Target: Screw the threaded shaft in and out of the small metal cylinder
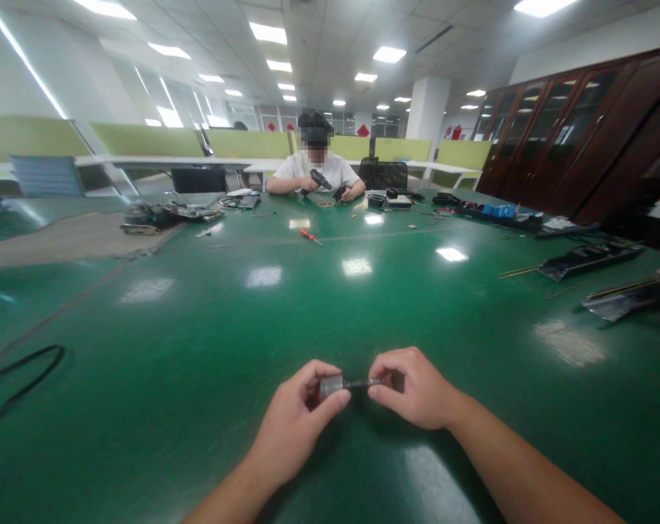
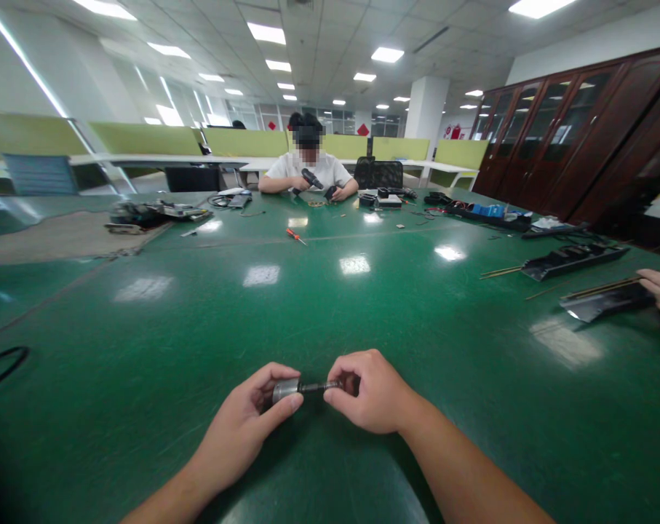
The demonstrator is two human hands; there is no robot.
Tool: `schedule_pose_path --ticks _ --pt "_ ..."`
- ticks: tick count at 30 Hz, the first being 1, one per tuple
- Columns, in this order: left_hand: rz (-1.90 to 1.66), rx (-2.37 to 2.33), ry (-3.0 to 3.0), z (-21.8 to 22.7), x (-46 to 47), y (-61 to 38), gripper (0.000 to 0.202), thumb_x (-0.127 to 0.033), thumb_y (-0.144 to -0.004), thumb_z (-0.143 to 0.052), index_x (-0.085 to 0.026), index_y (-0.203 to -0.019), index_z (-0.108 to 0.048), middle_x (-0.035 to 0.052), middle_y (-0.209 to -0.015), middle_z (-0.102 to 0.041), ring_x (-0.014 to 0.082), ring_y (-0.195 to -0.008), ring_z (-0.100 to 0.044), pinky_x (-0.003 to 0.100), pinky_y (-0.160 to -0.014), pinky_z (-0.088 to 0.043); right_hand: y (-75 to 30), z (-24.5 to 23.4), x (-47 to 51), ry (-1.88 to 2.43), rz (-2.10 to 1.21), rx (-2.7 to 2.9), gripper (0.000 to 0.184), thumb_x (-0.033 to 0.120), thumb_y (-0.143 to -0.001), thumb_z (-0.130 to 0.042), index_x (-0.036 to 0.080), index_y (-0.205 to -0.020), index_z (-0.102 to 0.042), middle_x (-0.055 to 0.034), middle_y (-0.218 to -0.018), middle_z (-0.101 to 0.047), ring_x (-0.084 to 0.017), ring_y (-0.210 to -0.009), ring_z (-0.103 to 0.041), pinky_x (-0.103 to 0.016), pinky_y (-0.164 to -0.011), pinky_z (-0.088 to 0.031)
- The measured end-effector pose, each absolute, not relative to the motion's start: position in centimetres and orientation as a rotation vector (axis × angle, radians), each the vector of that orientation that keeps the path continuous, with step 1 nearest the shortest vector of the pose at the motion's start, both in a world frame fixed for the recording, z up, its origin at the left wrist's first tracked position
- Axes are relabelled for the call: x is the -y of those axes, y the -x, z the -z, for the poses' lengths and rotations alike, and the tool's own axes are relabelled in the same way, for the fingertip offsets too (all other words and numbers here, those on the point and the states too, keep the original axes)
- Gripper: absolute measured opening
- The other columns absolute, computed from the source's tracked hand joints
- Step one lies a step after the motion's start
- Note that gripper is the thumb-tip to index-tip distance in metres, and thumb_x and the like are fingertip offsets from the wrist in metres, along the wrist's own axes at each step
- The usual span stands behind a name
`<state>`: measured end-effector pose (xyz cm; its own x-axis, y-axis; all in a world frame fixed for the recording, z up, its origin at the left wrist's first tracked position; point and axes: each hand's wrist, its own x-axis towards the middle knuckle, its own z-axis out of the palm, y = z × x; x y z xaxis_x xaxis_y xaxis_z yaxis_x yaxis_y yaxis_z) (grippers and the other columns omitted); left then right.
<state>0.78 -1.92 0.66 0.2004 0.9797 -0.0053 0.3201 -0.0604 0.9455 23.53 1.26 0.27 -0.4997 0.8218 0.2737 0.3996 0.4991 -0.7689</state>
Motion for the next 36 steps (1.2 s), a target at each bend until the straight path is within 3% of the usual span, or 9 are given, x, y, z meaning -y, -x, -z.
schedule_pose_path --ticks 36 --pt "-0.976 -1.235 -1.425 -0.78 1.67 -0.55 0.03 -0.043 -0.082 -0.071 -0.017 -0.097 -0.063 -0.0021 -0.071 -0.059 0.0139 -0.061 -0.05 0.025 -0.06 -0.04 -23.75 -0.54 -1.26 0.996 -0.837 2.086 0.006 0.022 -0.08 -0.068 0.018 -0.076 -0.068 0.0002 -0.066 -0.066 -0.013 -0.06 -0.06 -0.022 -0.059 -0.044"
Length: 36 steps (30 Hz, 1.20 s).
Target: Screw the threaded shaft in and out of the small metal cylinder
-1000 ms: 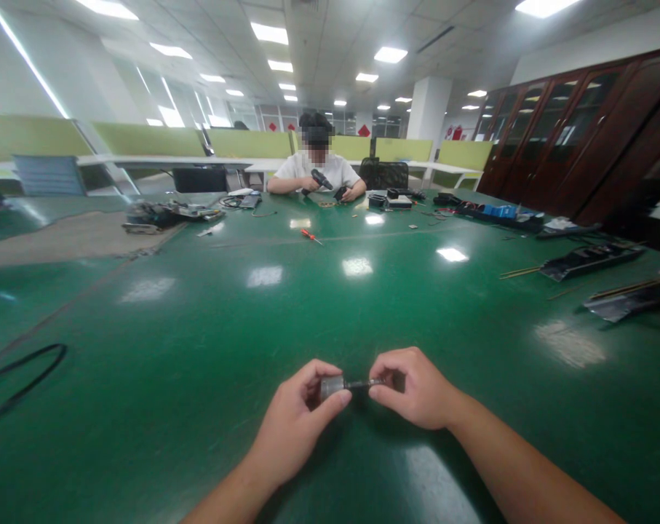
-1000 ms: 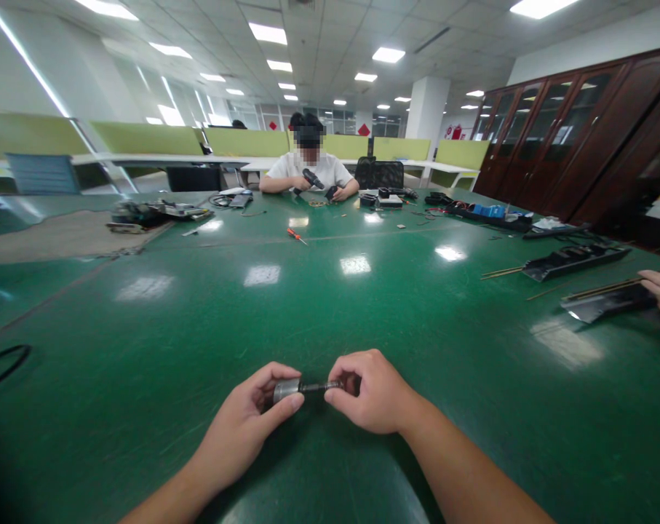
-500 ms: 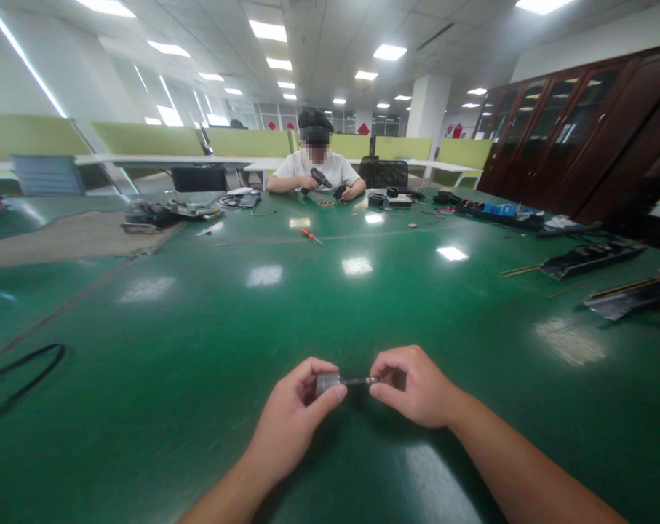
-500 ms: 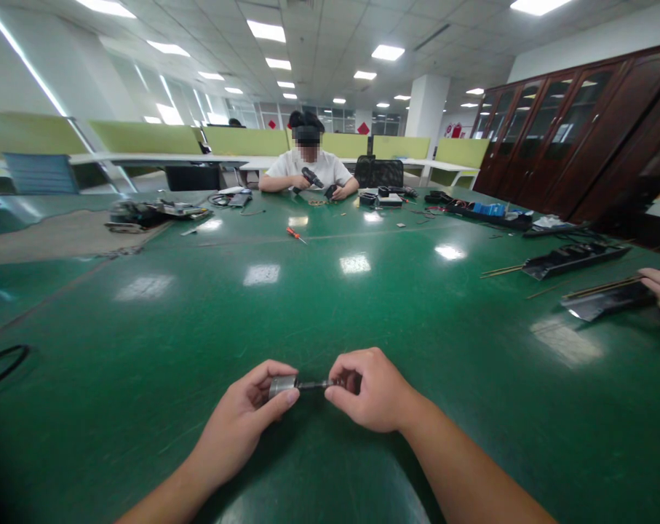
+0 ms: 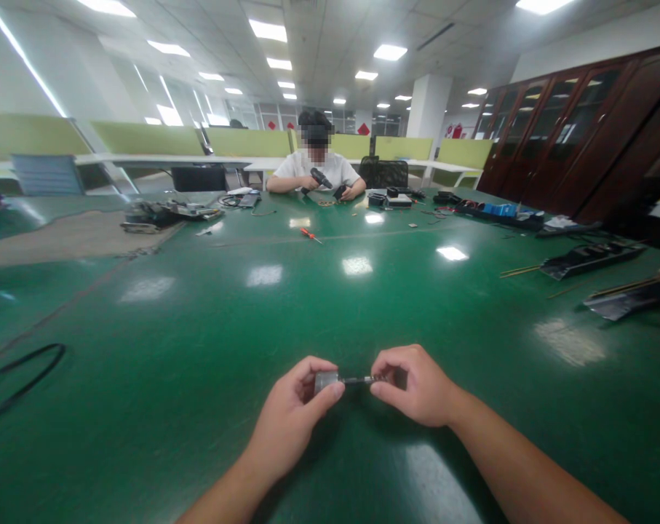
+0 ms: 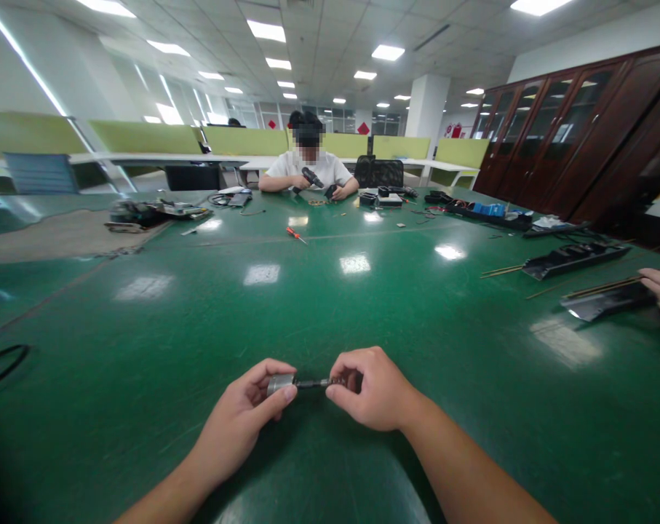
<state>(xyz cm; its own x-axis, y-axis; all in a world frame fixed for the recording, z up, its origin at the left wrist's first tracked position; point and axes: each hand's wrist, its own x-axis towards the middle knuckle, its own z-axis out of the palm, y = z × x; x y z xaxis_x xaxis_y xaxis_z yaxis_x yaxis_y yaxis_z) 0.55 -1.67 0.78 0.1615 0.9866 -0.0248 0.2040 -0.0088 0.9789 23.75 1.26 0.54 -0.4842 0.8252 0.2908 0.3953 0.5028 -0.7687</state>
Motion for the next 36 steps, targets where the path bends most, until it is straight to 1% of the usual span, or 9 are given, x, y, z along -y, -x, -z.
schedule_pose_path --ticks 6,20,26,29,31,34,36 --pt "-0.968 -1.238 -1.425 -0.7 1.7 -0.5 0.03 -0.042 -0.083 -0.071 -0.018 -0.097 -0.063 -0.0026 -0.071 -0.057 0.0138 -0.062 -0.05 0.024 -0.06 -0.039 -23.8 -0.6 -1.3 0.995 -0.825 2.1 0.005 0.021 -0.08 -0.069 0.018 -0.076 -0.068 0.0004 -0.065 -0.066 -0.014 -0.06 -0.06 -0.023 -0.06 -0.044" --pt "-1.018 -1.259 -1.396 -1.2 1.7 -0.7 0.03 -0.041 -0.079 -0.074 -0.017 -0.094 -0.063 -0.003 -0.068 -0.059 0.0124 -0.057 -0.049 0.024 -0.057 -0.038 -23.7 -0.7 -1.0 0.979 -0.818 2.081 0.005 0.022 -0.08 -0.068 0.018 -0.077 -0.067 0.0005 -0.065 -0.065 -0.013 -0.058 -0.06 -0.023 -0.06 -0.044" --pt "-1.002 -1.272 -1.378 -1.3 1.6 -0.6 0.034 -0.043 -0.079 -0.073 -0.016 -0.095 -0.062 -0.0036 -0.066 -0.056 0.0125 -0.057 -0.048 0.023 -0.056 -0.037 -23.8 -0.6 -1.0 0.976 -0.83 2.081 0.005 0.022 -0.08 -0.068 0.017 -0.077 -0.067 0.0005 -0.065 -0.065 -0.013 -0.058 -0.059 -0.023 -0.06 -0.044" --pt "-1.022 -1.253 -1.343 -1.0 1.5 -0.6 0.036 -0.043 -0.079 -0.073 -0.017 -0.098 -0.057 -0.0037 -0.068 -0.057 0.0123 -0.057 -0.047 0.022 -0.055 -0.037 -23.7 -0.5 -1.0 0.982 -0.834 2.079 0.004 0.021 -0.08 -0.068 0.018 -0.078 -0.068 0.0003 -0.066 -0.065 -0.013 -0.06 -0.06 -0.023 -0.062 -0.044" --pt "-1.06 -1.218 -1.305 -0.7 1.4 -0.5 0.035 -0.042 -0.08 -0.072 -0.02 -0.097 -0.052 -0.0042 -0.07 -0.058 0.0124 -0.057 -0.047 0.022 -0.054 -0.037 -23.7 -0.5 -1.0 0.986 -0.84 2.08 0.004 0.021 -0.08 -0.068 0.017 -0.077 -0.067 0.0002 -0.066 -0.065 -0.013 -0.06 -0.06 -0.023 -0.061 -0.044" --pt "-1.13 -1.17 -1.271 -0.2 1.2 -0.3 0.034 -0.039 -0.082 -0.073 -0.023 -0.087 -0.043 -0.0064 -0.068 -0.056 0.0121 -0.057 -0.047 0.021 -0.054 -0.037 -23.6 -0.4 -1.1 0.99 -0.847 2.075 0.006 0.022 -0.08 -0.068 0.017 -0.077 -0.067 -0.0002 -0.067 -0.065 -0.013 -0.06 -0.06 -0.023 -0.061 -0.044" --pt "-1.188 -1.172 -1.274 0.1 1.1 -0.1 0.037 -0.037 -0.081 -0.074 -0.022 -0.079 -0.04 -0.0072 -0.066 -0.051 0.0116 -0.058 -0.047 0.021 -0.057 -0.037 -23.6 -0.3 -1.2 1.0 -0.855 2.072 0.006 0.022 -0.08 -0.068 0.017 -0.076 -0.067 -0.0002 -0.067 -0.065 -0.013 -0.059 -0.06 -0.023 -0.06 -0.044"
